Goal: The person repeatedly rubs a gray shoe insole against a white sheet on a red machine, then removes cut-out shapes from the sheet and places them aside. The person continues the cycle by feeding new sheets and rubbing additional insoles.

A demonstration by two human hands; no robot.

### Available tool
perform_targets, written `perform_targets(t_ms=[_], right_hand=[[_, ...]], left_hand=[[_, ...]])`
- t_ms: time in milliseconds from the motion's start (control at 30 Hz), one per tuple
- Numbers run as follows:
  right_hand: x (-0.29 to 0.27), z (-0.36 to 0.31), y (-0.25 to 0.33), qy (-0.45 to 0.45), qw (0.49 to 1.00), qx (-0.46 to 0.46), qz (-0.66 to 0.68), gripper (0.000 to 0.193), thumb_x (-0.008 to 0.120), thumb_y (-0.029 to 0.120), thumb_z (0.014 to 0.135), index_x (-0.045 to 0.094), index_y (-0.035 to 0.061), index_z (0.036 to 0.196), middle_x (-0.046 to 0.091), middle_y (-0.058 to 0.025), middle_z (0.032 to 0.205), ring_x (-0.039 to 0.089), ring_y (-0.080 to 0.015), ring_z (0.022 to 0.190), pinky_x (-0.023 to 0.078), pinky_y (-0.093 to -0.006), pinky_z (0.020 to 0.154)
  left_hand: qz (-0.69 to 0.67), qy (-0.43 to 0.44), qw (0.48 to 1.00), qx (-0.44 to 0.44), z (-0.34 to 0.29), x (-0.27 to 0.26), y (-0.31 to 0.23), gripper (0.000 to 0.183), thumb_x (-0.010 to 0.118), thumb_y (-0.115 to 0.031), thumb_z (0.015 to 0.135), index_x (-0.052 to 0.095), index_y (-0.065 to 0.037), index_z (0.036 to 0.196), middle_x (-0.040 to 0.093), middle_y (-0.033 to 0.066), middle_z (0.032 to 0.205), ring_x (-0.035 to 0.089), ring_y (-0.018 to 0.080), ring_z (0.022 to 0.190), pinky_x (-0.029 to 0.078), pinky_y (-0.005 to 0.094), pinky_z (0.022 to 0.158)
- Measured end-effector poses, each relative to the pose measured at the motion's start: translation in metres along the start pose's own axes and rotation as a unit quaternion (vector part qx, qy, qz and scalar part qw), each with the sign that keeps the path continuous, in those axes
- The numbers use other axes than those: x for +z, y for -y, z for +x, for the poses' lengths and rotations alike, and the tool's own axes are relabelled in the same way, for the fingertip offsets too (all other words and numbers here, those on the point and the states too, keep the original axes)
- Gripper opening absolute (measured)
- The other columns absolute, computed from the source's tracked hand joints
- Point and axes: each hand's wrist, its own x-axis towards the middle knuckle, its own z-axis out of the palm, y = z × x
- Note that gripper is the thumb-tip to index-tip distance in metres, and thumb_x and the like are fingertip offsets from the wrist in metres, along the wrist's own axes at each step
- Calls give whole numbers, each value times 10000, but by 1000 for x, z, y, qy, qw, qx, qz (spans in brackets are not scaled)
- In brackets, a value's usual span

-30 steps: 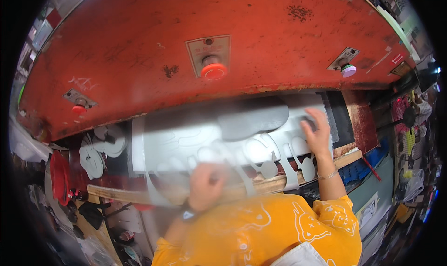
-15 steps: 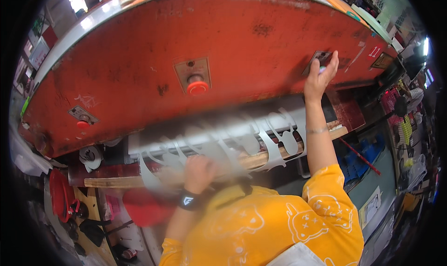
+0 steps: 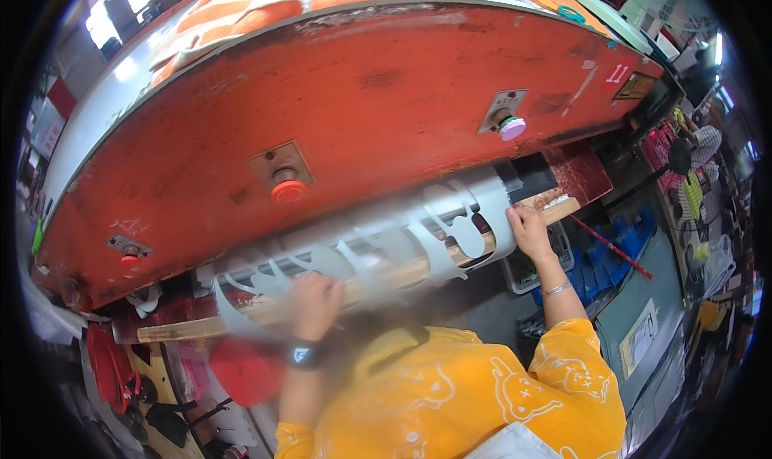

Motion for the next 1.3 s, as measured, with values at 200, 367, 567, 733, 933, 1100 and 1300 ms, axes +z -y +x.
perform_targets(t_ms=[200, 367, 567, 733, 933, 1100, 1300], right_hand=[[-7, -8, 15, 15, 999, 20, -38, 299, 634, 225, 860, 567, -30, 719, 585, -225, 828, 556, -401, 816, 439, -461, 733], [-8, -15, 20, 23, 999, 24, -39, 294, 620, 254, 869, 584, -21, 772, 594, -226, 854, 561, -400, 844, 446, -457, 756], [-34, -5, 31, 197, 957, 207, -45, 389, 613, 348, 849, 671, -35, 821, 649, -242, 848, 624, -415, 836, 486, -454, 770], [-26, 6, 79, 102, 991, -23, -78, 442, 709, 319, 779, 633, 33, 1107, 625, -209, 1091, 560, -354, 1090, 448, -423, 928], [51, 3, 172, 271, 904, -327, -53, 890, 807, 369, 641, 399, 141, 1398, 390, -235, 1388, 377, -412, 1277, 270, -520, 1066], [43, -18, 183, 358, 867, -347, -8, 908, 820, 397, 585, 449, 154, 1377, 404, -247, 1364, 395, -386, 1265, 290, -485, 1038], [-2, -45, 147, 301, 918, -258, -30, 805, 808, 372, 589, 537, 160, 1317, 416, -253, 1362, 385, -404, 1268, 284, -462, 1071]], left_hand=[[1, 14, 1000, -19, -2, -1, -1, 199, 694, -177, 790, 587, -56, 673, 553, 93, 691, 544, 308, 710, 393, 409, 684], [2, 50, 998, -44, -6, -2, -4, 225, 629, -198, 822, 571, -31, 683, 544, 146, 719, 530, 342, 761, 392, 437, 734], [22, 35, 999, -31, -34, 3, -14, 222, 677, -176, 796, 571, -39, 657, 558, 117, 707, 546, 332, 737, 402, 430, 696], [-20, 119, 991, -60, -76, -26, -51, 165, 686, -153, 786, 633, -32, 686, 583, 116, 694, 577, 304, 685, 439, 403, 627], [-96, 51, 992, -56, -70, -61, -48, 315, 694, -147, 761, 628, -15, 1040, 624, 174, 1003, 588, 340, 928, 464, 384, 821], [100, 131, 982, -92, -82, -49, -42, 766, 736, -333, 718, 441, -51, 1367, 392, 203, 1425, 319, 415, 1333, 195, 560, 1106], [128, 151, 975, -100, -114, -57, -48, 800, 723, -396, 723, 430, -59, 1386, 379, 193, 1445, 282, 411, 1363, 163, 597, 1101]])
